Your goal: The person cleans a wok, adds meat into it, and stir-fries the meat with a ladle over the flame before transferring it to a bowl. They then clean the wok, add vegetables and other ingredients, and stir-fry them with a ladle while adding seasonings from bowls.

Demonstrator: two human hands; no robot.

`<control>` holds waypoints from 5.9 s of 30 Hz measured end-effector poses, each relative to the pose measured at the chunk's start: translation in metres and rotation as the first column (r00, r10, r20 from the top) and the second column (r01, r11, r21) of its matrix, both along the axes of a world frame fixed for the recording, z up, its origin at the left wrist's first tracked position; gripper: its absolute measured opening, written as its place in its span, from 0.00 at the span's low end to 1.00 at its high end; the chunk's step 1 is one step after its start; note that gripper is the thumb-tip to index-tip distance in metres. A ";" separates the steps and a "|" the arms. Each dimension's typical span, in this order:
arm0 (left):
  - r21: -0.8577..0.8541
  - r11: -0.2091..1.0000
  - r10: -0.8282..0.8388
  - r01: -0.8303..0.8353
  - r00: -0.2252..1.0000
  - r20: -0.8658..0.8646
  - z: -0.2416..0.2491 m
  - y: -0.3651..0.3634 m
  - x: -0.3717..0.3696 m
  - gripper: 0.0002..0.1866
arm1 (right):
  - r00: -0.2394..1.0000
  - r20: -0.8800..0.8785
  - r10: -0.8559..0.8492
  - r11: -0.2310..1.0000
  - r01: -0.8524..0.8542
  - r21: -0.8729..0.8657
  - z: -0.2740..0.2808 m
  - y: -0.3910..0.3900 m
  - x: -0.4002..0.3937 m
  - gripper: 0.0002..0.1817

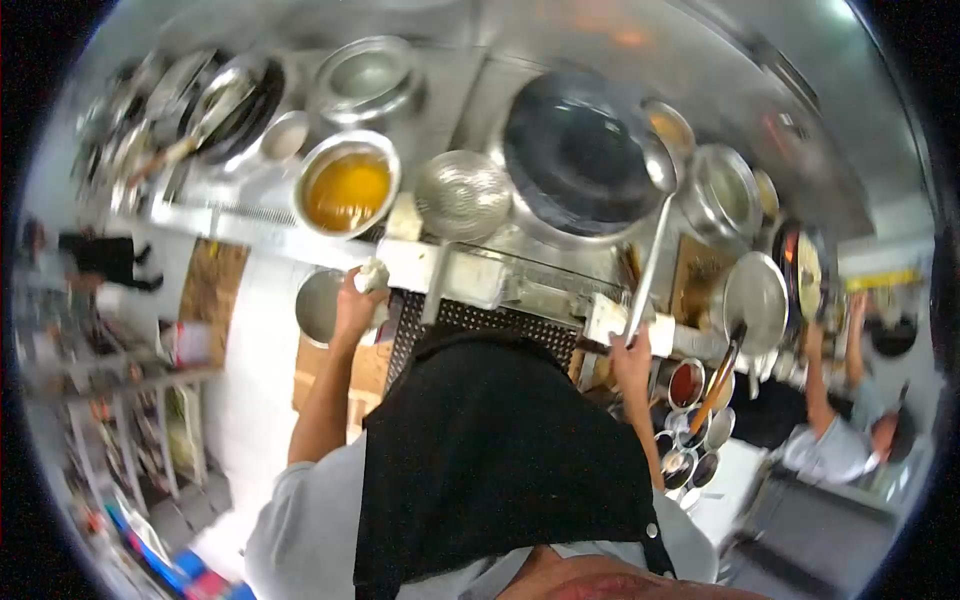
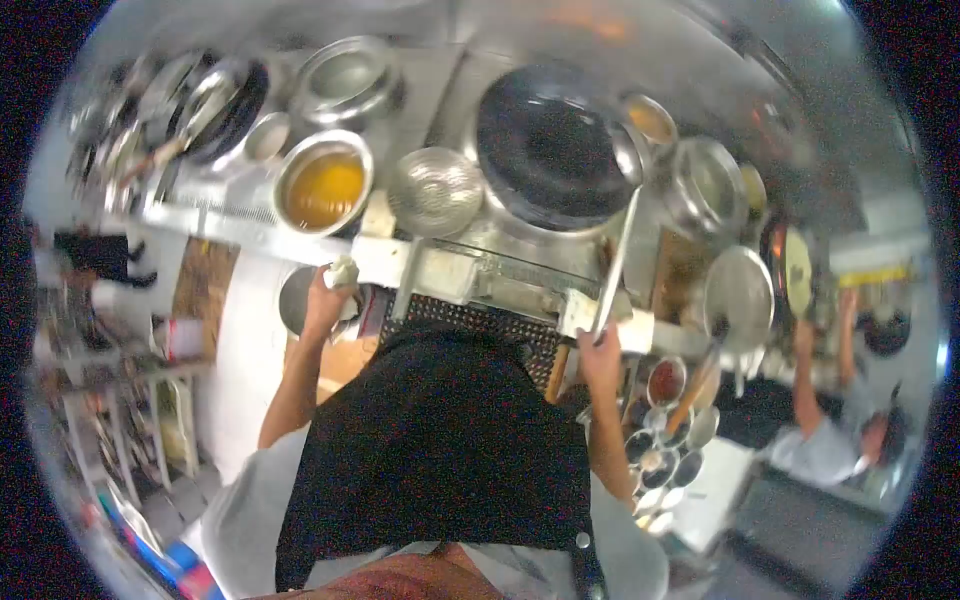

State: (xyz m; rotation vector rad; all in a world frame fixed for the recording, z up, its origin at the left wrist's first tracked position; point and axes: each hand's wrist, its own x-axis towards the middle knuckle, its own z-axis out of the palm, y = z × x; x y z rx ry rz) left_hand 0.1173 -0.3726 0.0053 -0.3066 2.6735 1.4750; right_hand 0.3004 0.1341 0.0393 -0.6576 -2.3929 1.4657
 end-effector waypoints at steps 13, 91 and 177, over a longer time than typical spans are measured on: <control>-0.130 0.978 0.203 -0.165 0.590 0.781 -0.347 -0.248 0.334 0.23 | 0.629 0.320 0.708 0.706 -0.632 -0.319 0.022 -0.298 -0.250 0.32; 0.555 -0.695 0.584 -0.457 -0.809 0.065 -0.137 0.022 1.015 0.20 | 0.796 0.351 0.494 0.130 -0.467 0.875 -0.111 0.067 -0.121 0.25; -0.220 0.975 -0.096 -0.015 0.869 -0.485 0.124 0.285 -0.287 0.27 | 0.921 0.339 0.194 0.953 -0.259 0.159 0.043 0.026 -0.156 0.39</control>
